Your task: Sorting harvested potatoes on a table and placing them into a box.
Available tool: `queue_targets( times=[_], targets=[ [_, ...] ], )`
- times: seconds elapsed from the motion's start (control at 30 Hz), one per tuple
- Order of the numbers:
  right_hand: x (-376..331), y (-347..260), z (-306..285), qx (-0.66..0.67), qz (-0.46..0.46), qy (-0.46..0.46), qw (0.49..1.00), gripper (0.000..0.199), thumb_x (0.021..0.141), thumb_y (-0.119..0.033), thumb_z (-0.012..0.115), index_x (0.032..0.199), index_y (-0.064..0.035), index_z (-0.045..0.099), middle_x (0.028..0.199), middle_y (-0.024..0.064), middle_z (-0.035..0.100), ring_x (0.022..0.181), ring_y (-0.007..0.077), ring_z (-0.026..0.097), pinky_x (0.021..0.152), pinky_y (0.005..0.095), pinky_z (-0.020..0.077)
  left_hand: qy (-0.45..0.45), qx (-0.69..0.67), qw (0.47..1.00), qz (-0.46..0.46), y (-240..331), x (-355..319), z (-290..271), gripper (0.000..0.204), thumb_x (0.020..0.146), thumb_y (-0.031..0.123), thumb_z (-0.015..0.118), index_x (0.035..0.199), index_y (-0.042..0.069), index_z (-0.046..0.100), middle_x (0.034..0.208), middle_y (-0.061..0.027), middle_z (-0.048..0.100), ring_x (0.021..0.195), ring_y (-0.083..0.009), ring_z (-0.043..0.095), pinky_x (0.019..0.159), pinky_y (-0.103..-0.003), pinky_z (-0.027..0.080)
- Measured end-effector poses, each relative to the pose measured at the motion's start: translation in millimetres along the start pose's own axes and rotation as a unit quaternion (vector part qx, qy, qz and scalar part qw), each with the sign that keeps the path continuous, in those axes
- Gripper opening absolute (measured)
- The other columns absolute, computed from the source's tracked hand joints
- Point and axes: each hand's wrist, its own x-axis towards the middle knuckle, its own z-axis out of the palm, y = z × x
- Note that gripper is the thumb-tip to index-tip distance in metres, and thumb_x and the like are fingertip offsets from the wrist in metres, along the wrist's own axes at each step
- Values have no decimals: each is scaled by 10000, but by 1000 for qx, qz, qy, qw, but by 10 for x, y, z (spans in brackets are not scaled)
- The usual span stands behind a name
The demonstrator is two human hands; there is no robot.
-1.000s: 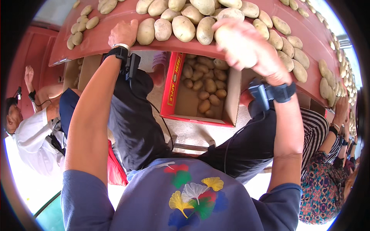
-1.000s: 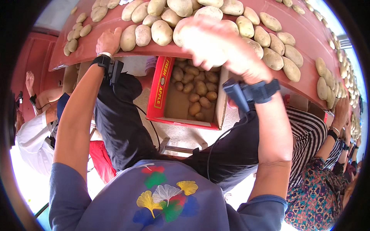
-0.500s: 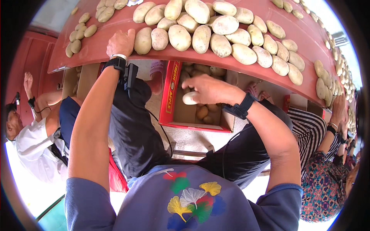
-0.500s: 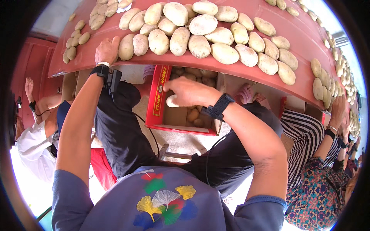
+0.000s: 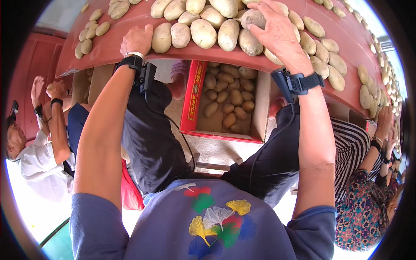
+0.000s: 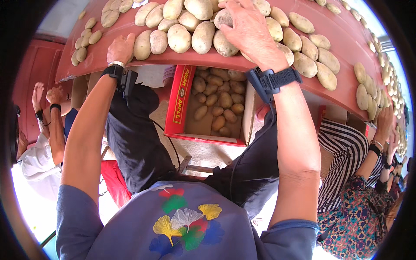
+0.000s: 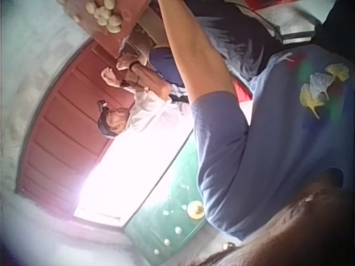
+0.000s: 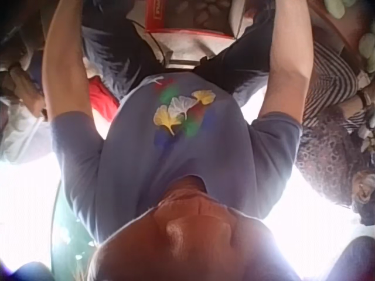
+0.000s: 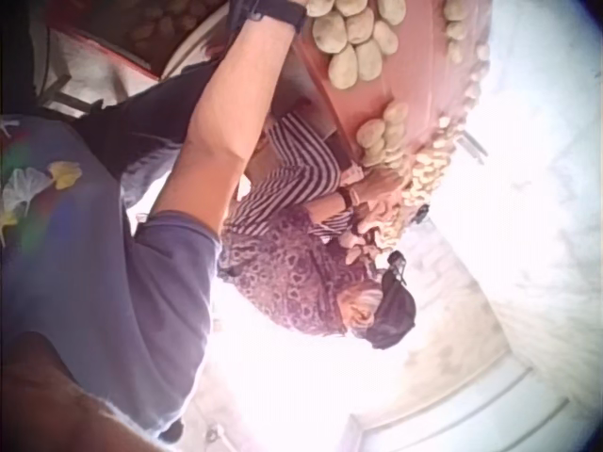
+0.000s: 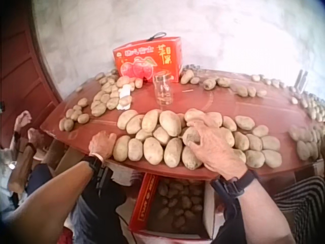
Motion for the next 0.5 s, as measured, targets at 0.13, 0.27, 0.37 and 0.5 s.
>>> queue_targets(
  times=[0.13,0.27,0.37,0.5],
  targets=[
    [-15,45,88,-26,32,-60,997,414,757,-110,588,1148,0,507,1107,226,524,1083,362,496,911,409,417,6,13,1000,-3,5,16,12,580,788,493,425,1106,46,615,1142,-219,592,1085,-400,545,911,-469,432],
    [45,139,141,-54,36,-56,996,456,730,-120,613,1156,-6,499,1083,231,536,1074,369,500,898,424,421,8,6,1000,1,2,5,-3,580,789,491,424,1099,41,617,1132,-224,594,1083,-406,544,908,-471,434],
    [86,178,121,-21,79,-99,992,464,709,-133,632,1138,-13,502,1055,232,552,1041,379,517,862,434,434,-1,6,1000,3,14,-7,-16,580,789,489,424,1104,41,615,1133,-227,593,1087,-403,544,907,-468,435],
    [105,129,-11,-74,89,-78,990,407,716,-142,643,1088,-29,522,954,186,593,906,358,575,791,426,455,-7,2,1000,-6,19,-12,-31,577,789,482,422,1106,39,614,1140,-228,590,1091,-396,544,908,-463,434]
  ],
)
